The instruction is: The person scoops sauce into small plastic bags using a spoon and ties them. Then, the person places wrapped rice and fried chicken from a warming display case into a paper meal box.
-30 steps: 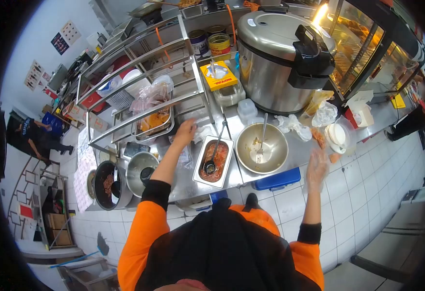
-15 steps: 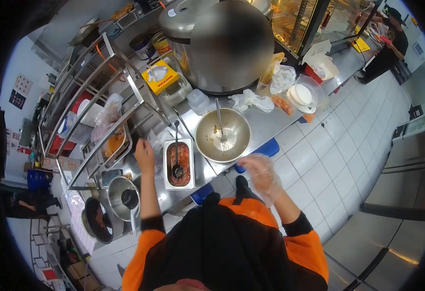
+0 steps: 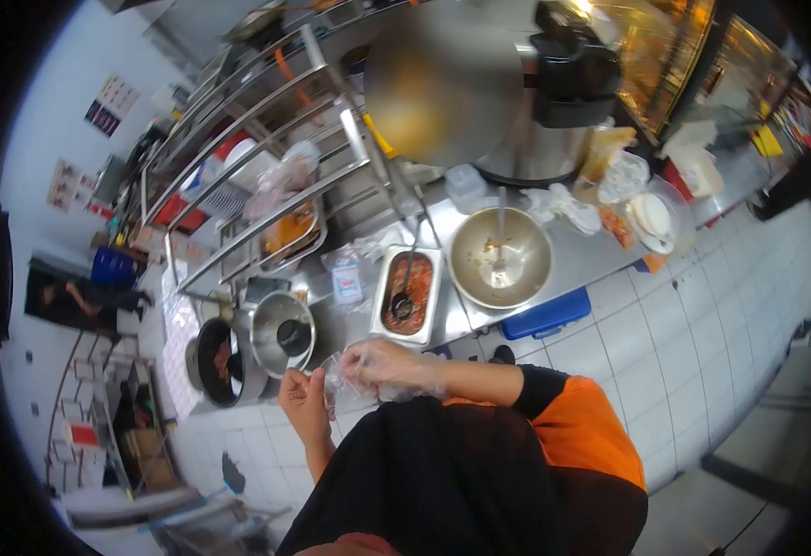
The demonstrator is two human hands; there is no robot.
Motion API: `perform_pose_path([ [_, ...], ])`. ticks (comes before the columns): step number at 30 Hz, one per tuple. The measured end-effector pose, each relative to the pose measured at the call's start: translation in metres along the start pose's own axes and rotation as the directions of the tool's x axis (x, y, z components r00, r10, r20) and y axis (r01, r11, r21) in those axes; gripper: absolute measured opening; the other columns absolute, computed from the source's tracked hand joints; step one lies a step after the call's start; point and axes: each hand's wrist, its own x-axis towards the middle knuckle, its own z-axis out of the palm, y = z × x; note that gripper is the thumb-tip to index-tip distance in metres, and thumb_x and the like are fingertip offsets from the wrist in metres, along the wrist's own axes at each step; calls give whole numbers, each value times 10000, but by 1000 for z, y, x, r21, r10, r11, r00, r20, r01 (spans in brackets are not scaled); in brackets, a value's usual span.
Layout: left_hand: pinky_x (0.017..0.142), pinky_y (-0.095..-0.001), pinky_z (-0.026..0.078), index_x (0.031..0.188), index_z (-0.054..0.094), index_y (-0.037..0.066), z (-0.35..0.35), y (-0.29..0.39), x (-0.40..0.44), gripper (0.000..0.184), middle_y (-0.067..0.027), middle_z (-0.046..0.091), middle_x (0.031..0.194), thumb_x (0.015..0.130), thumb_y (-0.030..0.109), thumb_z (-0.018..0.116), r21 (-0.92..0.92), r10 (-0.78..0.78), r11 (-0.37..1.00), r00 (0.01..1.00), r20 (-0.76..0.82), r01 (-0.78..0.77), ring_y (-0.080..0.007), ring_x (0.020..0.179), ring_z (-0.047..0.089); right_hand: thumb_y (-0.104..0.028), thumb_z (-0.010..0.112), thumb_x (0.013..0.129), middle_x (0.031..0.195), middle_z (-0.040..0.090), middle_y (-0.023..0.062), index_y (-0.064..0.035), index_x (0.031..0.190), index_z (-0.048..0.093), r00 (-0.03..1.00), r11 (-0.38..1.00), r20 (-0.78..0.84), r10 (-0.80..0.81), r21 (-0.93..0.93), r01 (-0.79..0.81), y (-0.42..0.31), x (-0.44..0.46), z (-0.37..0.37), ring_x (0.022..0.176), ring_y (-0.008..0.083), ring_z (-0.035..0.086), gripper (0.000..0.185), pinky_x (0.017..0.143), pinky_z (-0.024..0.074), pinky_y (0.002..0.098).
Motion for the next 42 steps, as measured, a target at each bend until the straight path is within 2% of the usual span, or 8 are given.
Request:
perform_pose_path([
  [6,362,-216,298,722,390,89,-24,-7,-14,338,-8,494,581,864,40,692,20,-23,999,988,-150,27,-59,402,424,-207,630,929,793,639,49,-4,924,633,983,988,127,131,70,-141,11,13,14,712,101,598,202,638,517,254],
  [10,521,-254,392,911,559,31,-25,-8,-5,254,-27,579,737,785,97,770,531,297,839,920,-255,-123,-126,647,568,-244,654,918,758,607,13,-47,908,631,988,973,116,97,199,-119,12,15,17,683,81,571,199,613,484,241],
  [13,565,-268,434,913,613,29,-33,-7,-7,215,-43,616,777,780,106,762,747,525,563,851,6,-353,-163,694,598,-289,656,917,735,603,12,-31,896,636,986,985,-9,166,40,-166,7,12,30,678,71,573,259,588,463,238],
  [14,622,-249,474,868,652,5,-34,-10,-16,176,-59,667,803,801,128,757,584,249,790,968,-26,-188,-146,723,634,-300,641,920,742,614,52,-31,906,637,994,987,-44,96,-126,-101,4,10,33,689,132,595,269,611,476,276],
  [17,655,-231,503,889,668,-42,-25,-13,-24,176,-77,681,793,844,117,726,299,-245,924,969,-11,237,-120,714,638,-318,609,929,750,636,132,-23,916,638,992,861,-69,-110,-504,60,7,6,38,698,248,630,297,646,493,355],
  [22,681,-246,544,954,679,-61,-24,-27,-28,178,-86,692,802,858,86,709,248,-228,945,973,38,212,-128,735,661,-296,576,945,778,642,172,-16,894,640,934,683,-95,-345,-708,180,41,4,37,701,340,609,291,662,478,406],
  [31,774,-302,571,1003,674,-74,-18,-45,-26,200,-134,702,920,837,33,709,-57,-225,971,967,116,233,-184,823,684,-301,521,971,946,655,218,-19,1037,672,898,672,-123,-423,-707,219,34,-7,37,884,352,629,326,756,498,419],
  [42,796,-291,545,1031,683,-58,-18,-57,-23,216,-113,696,972,857,70,690,-99,-271,951,944,187,292,-174,864,668,-181,586,897,809,623,210,-16,939,624,865,542,-144,-480,-825,163,42,-8,32,753,389,608,175,669,489,467],
])
